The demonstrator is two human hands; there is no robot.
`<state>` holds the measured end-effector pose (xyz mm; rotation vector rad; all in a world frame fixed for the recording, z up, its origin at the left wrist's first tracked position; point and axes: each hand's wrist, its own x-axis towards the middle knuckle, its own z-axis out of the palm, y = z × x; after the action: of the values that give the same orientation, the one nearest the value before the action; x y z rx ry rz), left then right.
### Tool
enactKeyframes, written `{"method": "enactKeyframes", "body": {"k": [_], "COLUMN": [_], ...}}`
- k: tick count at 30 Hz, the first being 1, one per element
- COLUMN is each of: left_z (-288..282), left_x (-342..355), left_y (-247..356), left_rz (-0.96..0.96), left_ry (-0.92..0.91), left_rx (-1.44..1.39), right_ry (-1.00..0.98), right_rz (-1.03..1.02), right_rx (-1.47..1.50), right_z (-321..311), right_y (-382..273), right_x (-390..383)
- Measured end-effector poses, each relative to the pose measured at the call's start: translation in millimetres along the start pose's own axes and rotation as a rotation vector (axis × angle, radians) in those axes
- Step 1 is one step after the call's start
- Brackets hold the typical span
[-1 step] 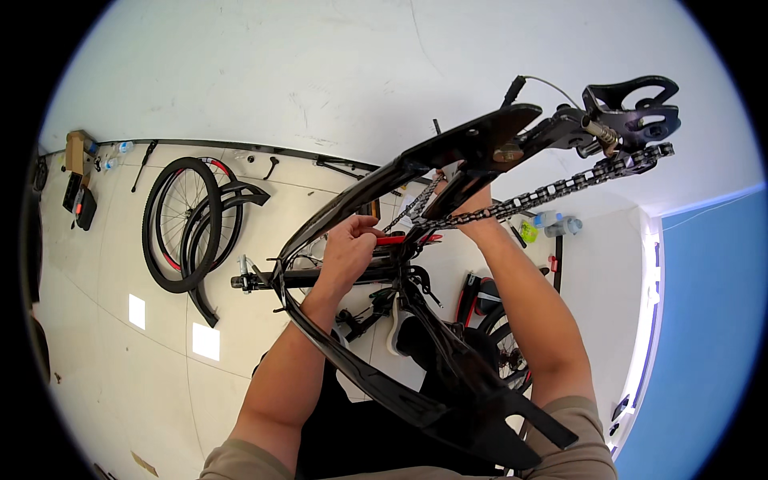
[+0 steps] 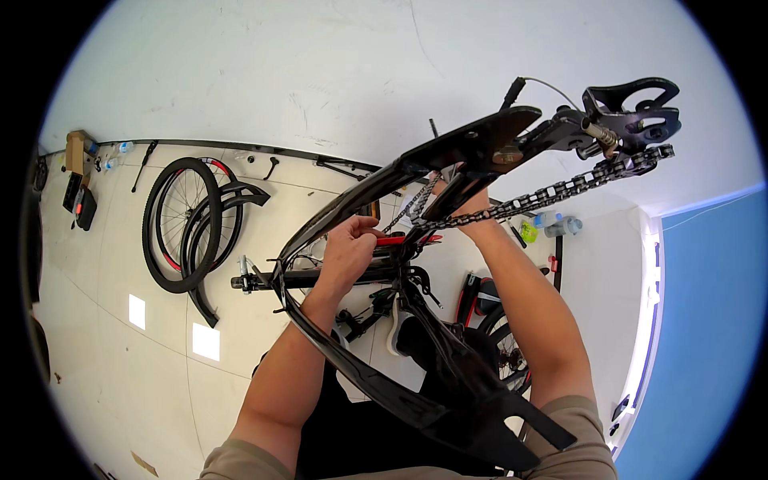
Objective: The person is seated and working on a bicycle frame mounted upside down. They use a torque wrench to tighten bolts on the crankset and chainring area, rotating the crank arm to check alignment and chain movement. The person repeatedly adjusts and tightens components around the bottom bracket and chainring.
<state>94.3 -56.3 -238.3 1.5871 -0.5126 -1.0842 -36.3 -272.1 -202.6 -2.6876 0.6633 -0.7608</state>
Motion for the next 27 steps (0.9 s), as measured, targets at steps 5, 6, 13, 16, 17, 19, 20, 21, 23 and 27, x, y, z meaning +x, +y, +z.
{"method": "enactKeyframes", "body": {"k": [5,6,13,16,17,19,20,21,23,27], "left_z": [0,-6,0,1,1,-6,-8,-6,-6,-3], "left_x": [1,1,0,-1,0,1,1,0,0,-3], "left_y": [-3,-4,-1,0,0,-1,-2,-3,-4,5], "left_rz": [0.008,0.000,-0.022,-0.012,-0.015,-0.030,0.001,0.034,0.033,-0.066], "left_ry": [-0.010,0.007,-0.015,-0.022,-0.003,0.059,0.105,0.139,0.156,0.077], "left_rx": [0.007,0.013,0.021,-0.028,-0.036,-0.049,-0.089,-0.127,-0.147,-0.147], "right_ry": [-0.172,-0.191,0.248,0.389,0.363,0.124,-0.019,-0.125,-0.343,-0.378], "right_rz": [0.245,0.226,0.209,0.434,0.462,0.615,0.665,0.684,0.714,0.605], "right_rx": [-0.078,-0.063,0.310,0.985,1.019,0.969,0.781,0.685,0.497,0.660], "right_z": [24,18,6,2,-3,-13,-26,-32,-31,-17], "right_y": [11,-10,61,70,65,2,-36,-55,-74,-83], "right_x": [7,20,6,5,7,19,24,22,19,5]}}
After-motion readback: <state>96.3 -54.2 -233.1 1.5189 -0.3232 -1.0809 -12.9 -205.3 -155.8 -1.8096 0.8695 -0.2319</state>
